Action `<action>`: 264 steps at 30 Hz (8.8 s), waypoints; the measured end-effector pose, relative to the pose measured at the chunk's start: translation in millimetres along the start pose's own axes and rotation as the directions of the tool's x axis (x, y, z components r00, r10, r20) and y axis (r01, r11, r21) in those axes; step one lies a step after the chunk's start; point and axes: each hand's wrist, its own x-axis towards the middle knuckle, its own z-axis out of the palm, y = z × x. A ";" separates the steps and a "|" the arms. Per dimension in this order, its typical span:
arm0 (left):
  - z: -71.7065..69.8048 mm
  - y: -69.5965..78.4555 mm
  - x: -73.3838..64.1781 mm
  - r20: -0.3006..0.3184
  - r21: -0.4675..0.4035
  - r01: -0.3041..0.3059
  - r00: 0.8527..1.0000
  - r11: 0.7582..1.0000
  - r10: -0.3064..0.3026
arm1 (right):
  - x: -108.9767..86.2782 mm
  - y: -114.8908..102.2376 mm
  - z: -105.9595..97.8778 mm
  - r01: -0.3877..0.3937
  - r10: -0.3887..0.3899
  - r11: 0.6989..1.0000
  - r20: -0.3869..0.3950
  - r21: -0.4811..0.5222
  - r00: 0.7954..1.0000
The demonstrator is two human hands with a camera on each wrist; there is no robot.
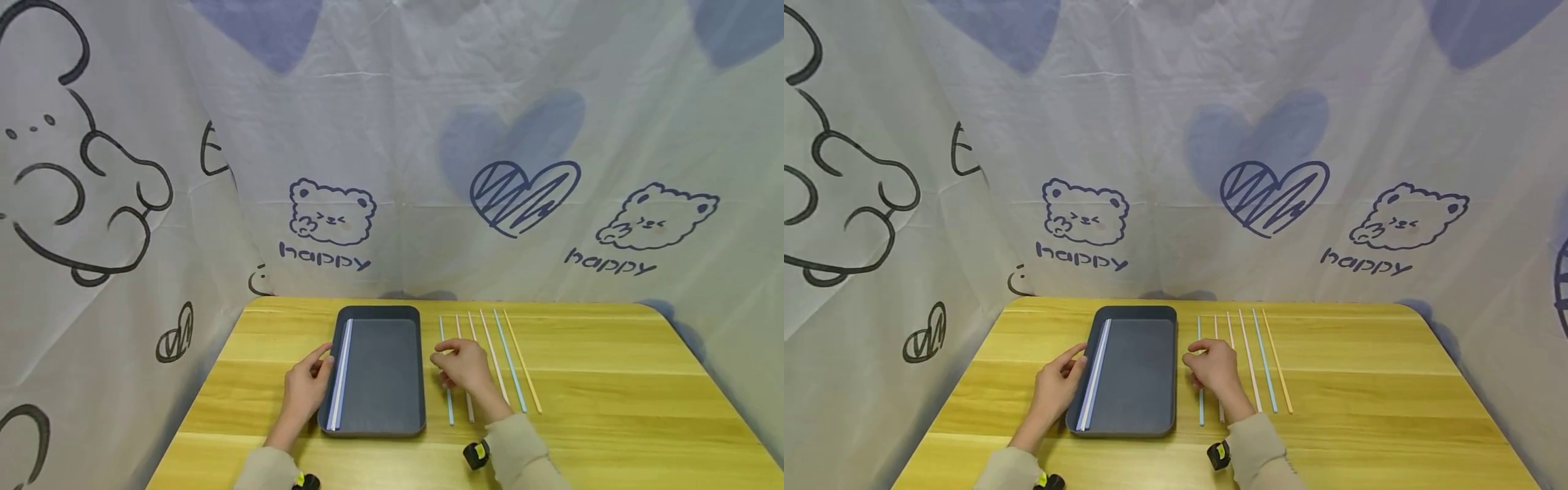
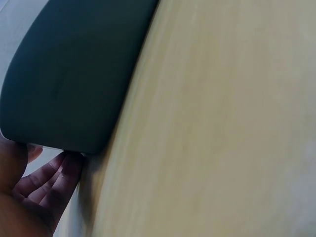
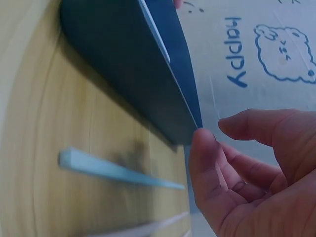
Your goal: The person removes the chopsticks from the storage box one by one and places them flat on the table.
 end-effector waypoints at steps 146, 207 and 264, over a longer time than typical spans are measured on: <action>0.4 2.0 -2.6 0.010 0.002 0.044 0.999 0.999 -0.044 | -11.2 -15.3 155.3 0.184 -0.165 0.964 0.109 -0.193 0.980; 4.2 -2.4 -0.6 -0.004 0.038 0.039 0.999 0.999 -0.039 | -3.3 -17.1 38.0 -0.066 0.056 0.967 0.049 0.247 0.997; 4.4 -3.4 -1.1 -0.012 0.010 0.007 1.000 1.000 -0.007 | -2.8 44.3 -93.9 -0.165 0.172 0.984 -0.113 0.071 0.979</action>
